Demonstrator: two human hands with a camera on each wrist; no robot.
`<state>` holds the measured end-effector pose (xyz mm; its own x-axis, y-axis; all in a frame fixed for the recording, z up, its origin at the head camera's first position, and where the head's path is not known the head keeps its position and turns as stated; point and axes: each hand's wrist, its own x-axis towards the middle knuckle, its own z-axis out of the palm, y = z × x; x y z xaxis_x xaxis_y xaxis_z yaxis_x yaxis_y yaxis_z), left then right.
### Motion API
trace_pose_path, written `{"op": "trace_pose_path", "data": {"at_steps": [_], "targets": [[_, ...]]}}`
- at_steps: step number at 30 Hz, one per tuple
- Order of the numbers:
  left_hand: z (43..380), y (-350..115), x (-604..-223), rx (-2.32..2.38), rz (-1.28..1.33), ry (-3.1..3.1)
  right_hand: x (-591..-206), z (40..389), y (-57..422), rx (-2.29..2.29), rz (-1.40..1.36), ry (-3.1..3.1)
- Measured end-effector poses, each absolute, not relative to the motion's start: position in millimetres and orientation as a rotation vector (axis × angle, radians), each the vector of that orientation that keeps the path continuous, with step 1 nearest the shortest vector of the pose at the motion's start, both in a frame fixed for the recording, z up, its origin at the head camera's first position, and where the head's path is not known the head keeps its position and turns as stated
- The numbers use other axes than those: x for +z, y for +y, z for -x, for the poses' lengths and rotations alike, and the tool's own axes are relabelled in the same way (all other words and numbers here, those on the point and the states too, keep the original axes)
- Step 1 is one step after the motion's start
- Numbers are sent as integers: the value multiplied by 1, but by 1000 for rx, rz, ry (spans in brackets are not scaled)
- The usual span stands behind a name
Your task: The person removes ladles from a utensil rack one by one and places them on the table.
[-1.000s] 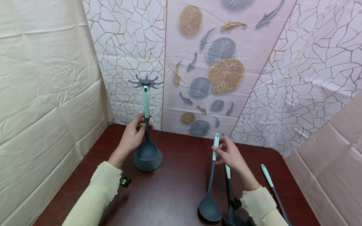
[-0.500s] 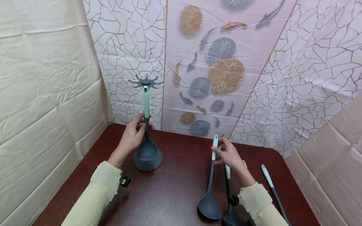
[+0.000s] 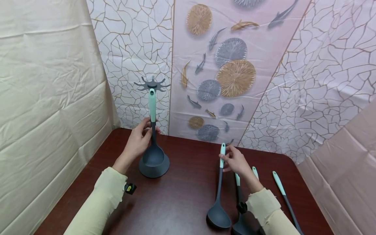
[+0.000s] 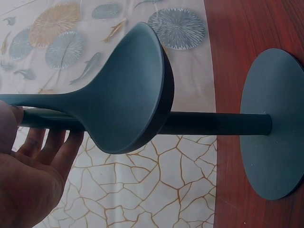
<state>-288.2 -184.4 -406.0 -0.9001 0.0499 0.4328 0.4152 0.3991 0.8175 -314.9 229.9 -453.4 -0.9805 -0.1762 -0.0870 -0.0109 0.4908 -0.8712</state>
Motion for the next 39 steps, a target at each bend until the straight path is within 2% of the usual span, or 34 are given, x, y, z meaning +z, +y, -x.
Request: {"op": "trace_pose_path", "data": {"at_steps": [20,39], "targets": [[288,-185,-405,-1498,412,-2323,-485,317,233,-1474,41,2553],[287,-184,-405,-1507,404,-2323,-494,312,234,-1351,7,2576]]}}
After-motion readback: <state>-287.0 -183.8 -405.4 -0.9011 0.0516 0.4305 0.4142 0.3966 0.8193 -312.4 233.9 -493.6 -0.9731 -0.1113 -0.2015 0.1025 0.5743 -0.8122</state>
